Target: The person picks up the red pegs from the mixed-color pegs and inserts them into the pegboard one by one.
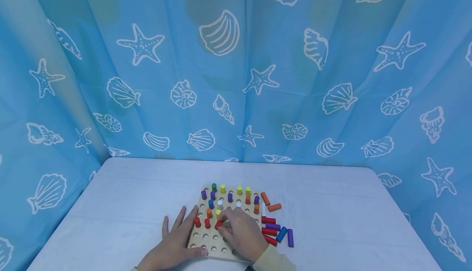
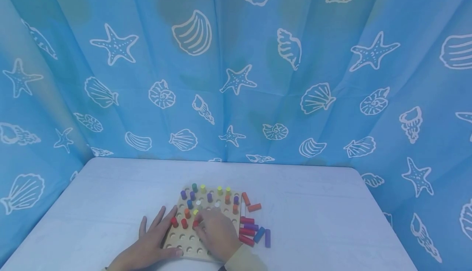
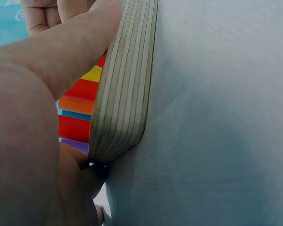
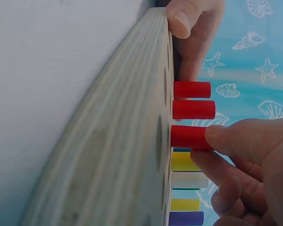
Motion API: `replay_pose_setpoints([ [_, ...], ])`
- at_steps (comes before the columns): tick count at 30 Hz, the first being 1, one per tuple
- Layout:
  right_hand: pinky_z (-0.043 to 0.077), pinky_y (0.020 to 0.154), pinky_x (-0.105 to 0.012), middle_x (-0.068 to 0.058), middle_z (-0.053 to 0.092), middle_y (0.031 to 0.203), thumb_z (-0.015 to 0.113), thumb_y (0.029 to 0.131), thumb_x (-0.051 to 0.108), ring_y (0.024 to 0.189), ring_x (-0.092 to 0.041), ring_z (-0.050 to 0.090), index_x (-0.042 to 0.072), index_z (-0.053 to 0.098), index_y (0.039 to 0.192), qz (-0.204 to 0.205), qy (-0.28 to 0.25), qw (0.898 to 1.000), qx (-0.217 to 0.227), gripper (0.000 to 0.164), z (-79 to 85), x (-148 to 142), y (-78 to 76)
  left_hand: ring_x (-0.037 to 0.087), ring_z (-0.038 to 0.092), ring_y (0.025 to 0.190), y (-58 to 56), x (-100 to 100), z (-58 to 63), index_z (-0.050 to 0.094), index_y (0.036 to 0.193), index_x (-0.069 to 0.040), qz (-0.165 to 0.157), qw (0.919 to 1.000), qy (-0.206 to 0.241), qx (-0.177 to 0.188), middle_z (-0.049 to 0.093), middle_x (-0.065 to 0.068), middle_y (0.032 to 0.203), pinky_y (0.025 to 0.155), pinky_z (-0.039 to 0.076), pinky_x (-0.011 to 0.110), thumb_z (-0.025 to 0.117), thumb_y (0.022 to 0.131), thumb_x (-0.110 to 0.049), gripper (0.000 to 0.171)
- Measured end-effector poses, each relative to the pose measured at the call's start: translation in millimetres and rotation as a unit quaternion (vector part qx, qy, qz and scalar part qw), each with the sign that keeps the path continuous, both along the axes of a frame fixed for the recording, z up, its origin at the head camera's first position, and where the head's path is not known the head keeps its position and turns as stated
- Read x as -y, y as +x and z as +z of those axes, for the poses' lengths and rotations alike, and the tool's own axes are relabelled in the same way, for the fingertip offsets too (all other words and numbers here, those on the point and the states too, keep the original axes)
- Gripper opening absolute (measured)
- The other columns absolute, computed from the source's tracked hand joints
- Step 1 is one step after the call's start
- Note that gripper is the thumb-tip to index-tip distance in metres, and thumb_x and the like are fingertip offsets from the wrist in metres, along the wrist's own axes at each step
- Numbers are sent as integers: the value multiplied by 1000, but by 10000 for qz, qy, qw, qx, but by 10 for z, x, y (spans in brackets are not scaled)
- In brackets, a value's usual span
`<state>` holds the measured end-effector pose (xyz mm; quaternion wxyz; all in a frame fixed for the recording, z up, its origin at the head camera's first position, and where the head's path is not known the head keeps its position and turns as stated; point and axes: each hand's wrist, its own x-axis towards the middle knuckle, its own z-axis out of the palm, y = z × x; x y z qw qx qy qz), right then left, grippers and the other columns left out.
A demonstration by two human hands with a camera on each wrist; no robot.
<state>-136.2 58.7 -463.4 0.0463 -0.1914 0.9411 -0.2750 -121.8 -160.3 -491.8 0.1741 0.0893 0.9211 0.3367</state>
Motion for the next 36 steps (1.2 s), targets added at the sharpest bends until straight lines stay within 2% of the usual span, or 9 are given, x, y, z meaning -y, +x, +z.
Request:
replay_pose_setpoints([
  [15, 57, 77, -28, 10, 65, 90, 76, 90, 26, 77, -3, 56, 20, 70, 106, -8, 179, 9998, 95, 18, -2, 66, -19, 44, 0, 152, -2, -3, 0, 21, 160, -5, 51, 10000, 23, 18, 28, 21, 162, 108, -17, 73, 78, 73, -66, 121],
  [25, 56, 77, -29, 9, 65, 90, 76, 91, 26, 75, -3, 53, 18, 70, 106, 18, 254, 9996, 125, 18, 16, 75, -25, 43, -1, 152, -4, -2, 3, 21, 161, -6, 82, 9999, 25, 79, 28, 20, 162, 109, -18, 72, 76, 74, -67, 120],
  [36, 57, 82, -33, 9, 67, 94, 77, 90, 25, 79, -4, 56, 19, 70, 108, -14, 186, 9995, 237, 20, 27, 64, -29, 44, -2, 152, -8, -10, 0, 20, 161, -6, 71, 9999, 15, 88, 27, 20, 162, 108, -18, 72, 76, 74, -67, 120],
])
